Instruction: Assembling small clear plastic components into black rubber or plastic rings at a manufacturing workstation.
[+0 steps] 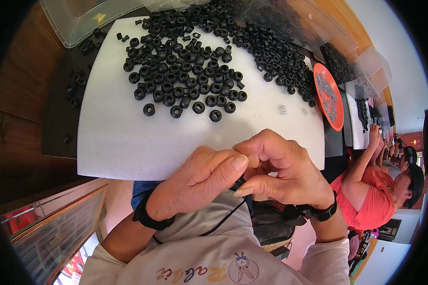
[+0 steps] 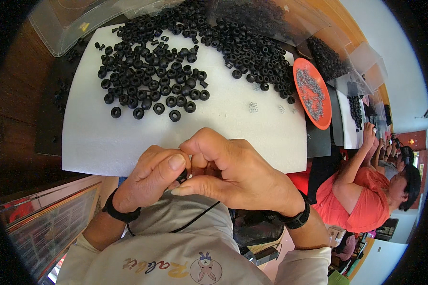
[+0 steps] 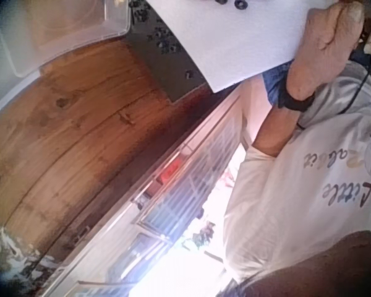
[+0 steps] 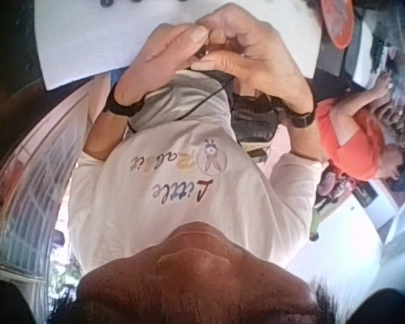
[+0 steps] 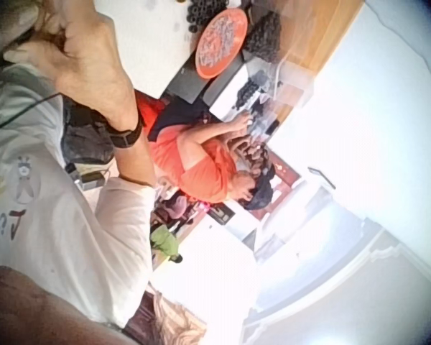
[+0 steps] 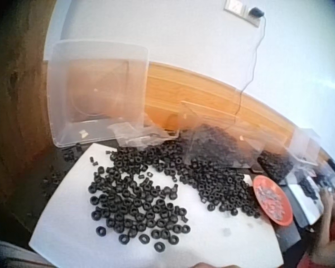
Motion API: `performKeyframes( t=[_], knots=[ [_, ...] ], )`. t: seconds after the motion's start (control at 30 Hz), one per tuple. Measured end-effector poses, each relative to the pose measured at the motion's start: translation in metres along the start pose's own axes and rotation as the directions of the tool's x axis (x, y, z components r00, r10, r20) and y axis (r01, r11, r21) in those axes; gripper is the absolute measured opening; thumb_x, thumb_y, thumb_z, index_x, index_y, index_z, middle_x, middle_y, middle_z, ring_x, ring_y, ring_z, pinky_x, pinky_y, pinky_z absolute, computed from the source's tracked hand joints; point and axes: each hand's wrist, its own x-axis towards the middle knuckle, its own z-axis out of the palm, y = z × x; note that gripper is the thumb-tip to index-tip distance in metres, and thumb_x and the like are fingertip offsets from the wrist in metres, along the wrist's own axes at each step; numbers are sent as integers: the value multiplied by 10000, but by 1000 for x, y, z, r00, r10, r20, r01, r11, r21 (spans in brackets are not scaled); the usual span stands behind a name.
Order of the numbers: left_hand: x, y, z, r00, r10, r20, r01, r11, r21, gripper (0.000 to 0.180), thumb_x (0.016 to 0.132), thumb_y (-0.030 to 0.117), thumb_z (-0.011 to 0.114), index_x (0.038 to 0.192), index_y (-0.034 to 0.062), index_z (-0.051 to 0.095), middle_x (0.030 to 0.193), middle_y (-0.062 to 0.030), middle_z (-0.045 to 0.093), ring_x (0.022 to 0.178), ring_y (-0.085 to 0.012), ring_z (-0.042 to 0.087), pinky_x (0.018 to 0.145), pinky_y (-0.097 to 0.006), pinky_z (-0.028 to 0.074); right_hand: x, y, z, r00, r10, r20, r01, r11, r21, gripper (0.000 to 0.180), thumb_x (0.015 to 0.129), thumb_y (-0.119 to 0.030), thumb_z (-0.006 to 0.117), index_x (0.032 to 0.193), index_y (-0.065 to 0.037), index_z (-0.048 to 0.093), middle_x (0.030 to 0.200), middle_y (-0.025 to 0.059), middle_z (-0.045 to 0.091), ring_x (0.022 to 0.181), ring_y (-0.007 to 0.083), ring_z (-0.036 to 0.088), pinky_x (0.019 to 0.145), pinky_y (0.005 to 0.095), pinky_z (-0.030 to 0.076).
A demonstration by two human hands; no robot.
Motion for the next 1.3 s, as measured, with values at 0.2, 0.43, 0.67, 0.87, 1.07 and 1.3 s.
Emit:
performKeyframes(
  t=[0.2, 0.43, 0.67, 0.87, 1.07, 1.3],
  knots=[
    [-2, -13, -2, 999, 41, 33, -42, 998, 41, 354, 1000, 212, 387, 810, -29, 564, 623, -139, 538, 530, -224, 511, 530, -333, 401, 8, 4, -3, 992, 84, 89, -87, 996, 34, 427, 793, -123, 741, 1112, 18, 495, 877, 47, 615, 727, 64, 569, 579, 206, 463],
    [2, -6, -2, 999, -26, 27, 24, 998, 54, 365, 985, 188, 372, 716, -17, 511, 628, -102, 544, 549, -195, 484, 545, -317, 407, 11, 7, -1, 998, 28, 51, -33, 994, 101, 330, 819, -137, 722, 998, -25, 468, 716, 50, 595, 656, 84, 569, 576, 239, 456],
    [9, -1, 2, 997, -40, -66, 41, 999, 2, 371, 1001, 210, 378, 785, -40, 547, 590, -105, 513, 509, -191, 454, 507, -327, 377, 13, 19, -2, 999, -31, 38, 28, 997, 77, 379, 817, -110, 709, 1097, 26, 492, 878, 77, 654, 761, 82, 607, 626, 223, 487],
    [7, -2, 2, 988, -63, -144, 50, 994, -94, 376, 1013, 238, 389, 854, -47, 576, 613, -52, 517, 532, -119, 418, 493, -291, 364, 21, 14, -2, 997, -69, -21, 69, 997, 33, 388, 807, -163, 724, 1078, 36, 529, 804, 68, 651, 699, 92, 599, 612, 231, 475],
    [8, -4, 3, 971, -18, -239, -17, 990, -142, 391, 1005, 299, 419, 841, -12, 589, 642, 4, 508, 557, -45, 409, 464, -229, 316, 30, 6, -1, 906, -416, -82, 365, 864, -346, 368, 762, -87, 727, 1067, 24, 554, 772, 94, 567, 560, 216, 557, 519, 297, 460],
    [7, 0, 1, 965, -216, -148, 134, 892, -431, 372, 1008, 305, 404, 792, 27, 522, 620, 17, 457, 541, -45, 376, 484, -211, 307, 12, -11, -2, 876, -477, -74, 335, 710, -619, 389, 723, -89, 737, 1035, 59, 559, 783, 98, 549, 551, 213, 558, 444, 301, 458]
  ],
)
